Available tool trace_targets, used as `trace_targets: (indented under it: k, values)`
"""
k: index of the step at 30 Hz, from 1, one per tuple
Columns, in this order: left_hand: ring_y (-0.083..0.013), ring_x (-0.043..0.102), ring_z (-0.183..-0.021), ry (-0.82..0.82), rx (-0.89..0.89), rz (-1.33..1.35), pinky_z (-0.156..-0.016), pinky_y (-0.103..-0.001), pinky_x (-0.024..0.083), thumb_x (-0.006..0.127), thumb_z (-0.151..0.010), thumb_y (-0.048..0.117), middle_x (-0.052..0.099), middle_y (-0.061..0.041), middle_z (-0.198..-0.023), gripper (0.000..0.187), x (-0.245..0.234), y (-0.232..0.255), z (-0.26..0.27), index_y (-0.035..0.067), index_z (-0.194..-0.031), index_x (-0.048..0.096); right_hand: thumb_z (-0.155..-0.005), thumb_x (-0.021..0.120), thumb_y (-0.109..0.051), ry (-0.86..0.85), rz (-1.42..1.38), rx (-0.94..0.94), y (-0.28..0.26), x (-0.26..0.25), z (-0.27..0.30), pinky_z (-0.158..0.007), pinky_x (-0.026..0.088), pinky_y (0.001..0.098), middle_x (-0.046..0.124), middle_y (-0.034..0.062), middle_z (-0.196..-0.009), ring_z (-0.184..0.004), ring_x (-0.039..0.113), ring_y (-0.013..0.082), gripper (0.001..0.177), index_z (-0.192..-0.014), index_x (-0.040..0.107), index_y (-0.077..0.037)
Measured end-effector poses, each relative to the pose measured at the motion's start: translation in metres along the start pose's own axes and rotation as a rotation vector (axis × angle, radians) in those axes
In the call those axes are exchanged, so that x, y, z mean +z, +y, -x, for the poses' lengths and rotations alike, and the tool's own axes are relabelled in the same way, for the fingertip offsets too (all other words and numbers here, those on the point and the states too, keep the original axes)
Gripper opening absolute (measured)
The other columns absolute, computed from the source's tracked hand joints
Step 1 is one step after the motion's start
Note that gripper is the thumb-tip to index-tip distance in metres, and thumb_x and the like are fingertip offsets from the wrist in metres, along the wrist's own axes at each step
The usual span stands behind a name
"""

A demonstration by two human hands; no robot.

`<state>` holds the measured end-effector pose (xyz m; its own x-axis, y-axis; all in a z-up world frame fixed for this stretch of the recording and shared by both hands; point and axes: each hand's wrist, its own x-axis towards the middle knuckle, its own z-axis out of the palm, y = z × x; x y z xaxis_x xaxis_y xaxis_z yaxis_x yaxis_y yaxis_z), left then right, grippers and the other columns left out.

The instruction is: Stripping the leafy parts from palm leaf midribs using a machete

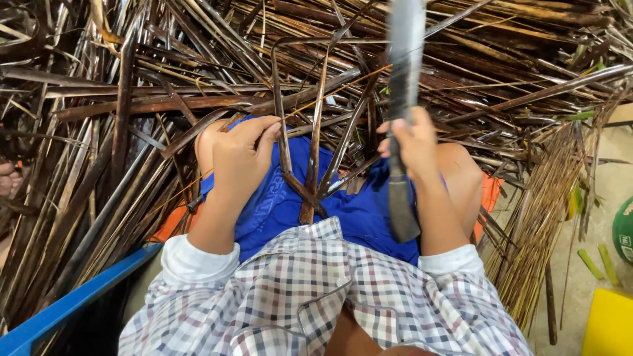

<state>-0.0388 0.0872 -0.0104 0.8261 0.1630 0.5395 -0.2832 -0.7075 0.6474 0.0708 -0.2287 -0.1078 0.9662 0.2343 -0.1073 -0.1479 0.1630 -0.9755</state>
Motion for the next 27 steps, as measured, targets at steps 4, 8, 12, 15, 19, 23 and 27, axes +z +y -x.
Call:
trace_targets:
  k: [4, 8, 12, 15, 19, 23, 27]
  values:
    - [-0.0174, 0.075, -0.082, -0.006, 0.034, -0.159, -0.074, -0.028, 0.058, 0.074, -0.101, 0.020, 0.076, 0.004, -0.086, 0.005, 0.009, -0.004, 0.002, 0.019, -0.101, 0.079, -0.105, 0.054, -0.014, -0.187, 0.542, 0.125, 0.021, 0.007, -0.007, -0.063, 0.060, 0.0498, 0.073, 0.0231, -0.094, -0.073, 0.072, 0.0365, 0.030, -0.132, 0.045, -0.004]
    - [-0.0234, 0.075, -0.081, -0.163, 0.065, -0.361, -0.070, -0.036, 0.058, 0.071, -0.100, 0.021, 0.075, 0.001, -0.086, 0.005, 0.020, -0.019, 0.007, 0.021, -0.099, 0.077, -0.105, 0.065, -0.047, -0.036, 1.467, -0.353, 0.026, -0.026, -0.008, -0.074, 0.057, 0.0341, 0.066, -0.0011, -0.067, -0.070, 0.069, 0.0239, 0.038, -0.079, 0.066, -0.019]
    - [-0.0206, 0.071, -0.066, -0.277, 0.166, -0.543, -0.062, -0.036, 0.058, 0.067, -0.094, 0.021, 0.068, 0.004, -0.071, 0.013, 0.057, -0.021, 0.021, 0.033, -0.091, 0.073, -0.099, 0.072, -0.053, 0.048, 1.287, -0.728, -0.002, -0.021, 0.002, -0.101, 0.052, 0.0394, 0.064, 0.0057, -0.112, -0.117, 0.065, 0.0265, 0.040, -0.093, 0.065, -0.014]
    - [-0.0176, 0.068, -0.069, -0.314, 0.327, -0.357, -0.066, -0.030, 0.051, 0.065, -0.093, 0.016, 0.063, 0.006, -0.069, 0.014, 0.080, -0.001, 0.014, 0.028, -0.086, 0.068, -0.086, 0.079, -0.051, -0.203, 1.088, -0.771, -0.020, 0.011, 0.033, -0.111, 0.044, 0.0517, 0.063, 0.0217, -0.121, -0.125, 0.058, 0.0401, 0.062, -0.123, 0.063, -0.003]
    - [-0.0130, 0.066, -0.073, -0.336, 0.475, -0.258, -0.073, -0.030, 0.044, 0.066, -0.094, 0.019, 0.062, 0.008, -0.071, 0.009, 0.089, 0.019, -0.005, 0.026, -0.089, 0.069, -0.102, 0.061, -0.020, -0.215, 1.311, -0.603, 0.026, -0.082, 0.078, -0.086, 0.056, 0.0452, 0.067, 0.0077, -0.095, -0.095, 0.069, 0.0314, 0.017, -0.115, 0.066, -0.012]
    - [-0.0113, 0.066, -0.081, -0.296, 0.547, -0.280, -0.085, -0.030, 0.043, 0.064, -0.099, 0.018, 0.063, 0.007, -0.077, 0.009, 0.082, -0.004, -0.028, 0.025, -0.099, 0.069, -0.101, 0.075, -0.026, 0.335, 1.696, -0.801, 0.091, -0.257, 0.073, -0.088, 0.053, 0.0447, 0.065, 0.0079, -0.080, -0.086, 0.067, 0.0309, 0.023, -0.085, 0.071, -0.010]
    - [-0.0201, 0.063, -0.071, -0.408, 0.470, -0.308, -0.080, -0.039, 0.040, 0.066, -0.087, 0.015, 0.062, 0.008, -0.074, 0.012, 0.035, -0.007, -0.059, 0.022, -0.096, 0.068, -0.095, 0.064, -0.006, 0.865, 0.493, -0.284, 0.076, -0.358, 0.162, -0.098, 0.054, 0.0412, 0.071, 0.0145, -0.120, -0.112, 0.068, 0.0291, 0.018, -0.110, 0.073, -0.003]
